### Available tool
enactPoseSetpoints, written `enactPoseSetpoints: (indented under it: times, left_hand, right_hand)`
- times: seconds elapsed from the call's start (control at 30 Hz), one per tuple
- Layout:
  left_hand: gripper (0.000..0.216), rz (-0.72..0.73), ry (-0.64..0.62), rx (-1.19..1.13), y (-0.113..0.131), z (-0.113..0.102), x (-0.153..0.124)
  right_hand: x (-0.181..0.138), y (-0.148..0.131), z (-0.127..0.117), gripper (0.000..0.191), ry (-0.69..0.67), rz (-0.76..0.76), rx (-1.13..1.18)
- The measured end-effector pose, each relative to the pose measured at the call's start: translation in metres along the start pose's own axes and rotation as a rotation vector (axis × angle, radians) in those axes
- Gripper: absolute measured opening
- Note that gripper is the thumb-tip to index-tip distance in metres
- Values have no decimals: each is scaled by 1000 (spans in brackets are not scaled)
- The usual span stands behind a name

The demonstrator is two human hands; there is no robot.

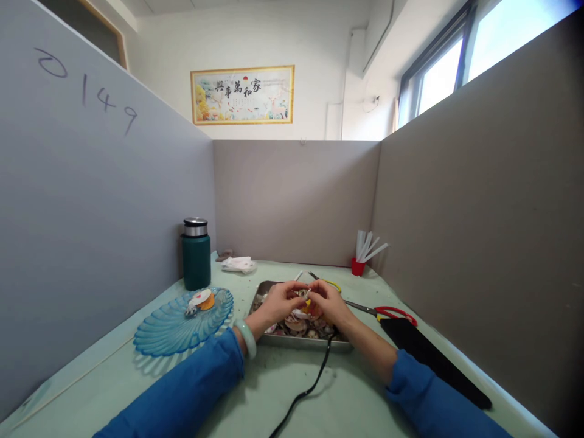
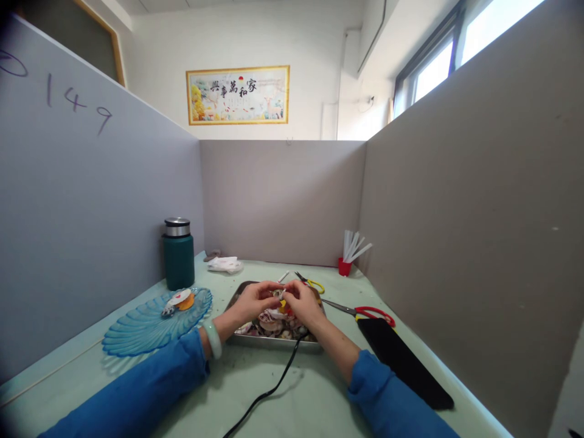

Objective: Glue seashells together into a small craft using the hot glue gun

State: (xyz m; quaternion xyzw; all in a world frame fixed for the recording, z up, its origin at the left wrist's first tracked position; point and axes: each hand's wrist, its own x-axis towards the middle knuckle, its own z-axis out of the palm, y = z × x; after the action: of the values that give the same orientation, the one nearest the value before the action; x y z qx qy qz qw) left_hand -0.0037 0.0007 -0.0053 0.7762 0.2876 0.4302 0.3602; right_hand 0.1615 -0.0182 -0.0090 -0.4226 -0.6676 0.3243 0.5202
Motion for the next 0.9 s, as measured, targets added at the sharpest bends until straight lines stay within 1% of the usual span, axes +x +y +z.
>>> enactPoseSetpoints:
  times: [0.43, 0.67, 0.9]
  left_hand:
    - [38, -9, 18, 1, 3, -1, 0]
    - [38, -16, 19, -13, 2, -1, 1]
    - [38, -9, 20, 30, -3, -1, 1]
  right_hand:
    - [0, 1, -1, 14, -34, -23, -6]
    - [-1, -3, -2, 16, -48, -64, -31]
    - [0, 3, -2, 18, -47, -76, -47]
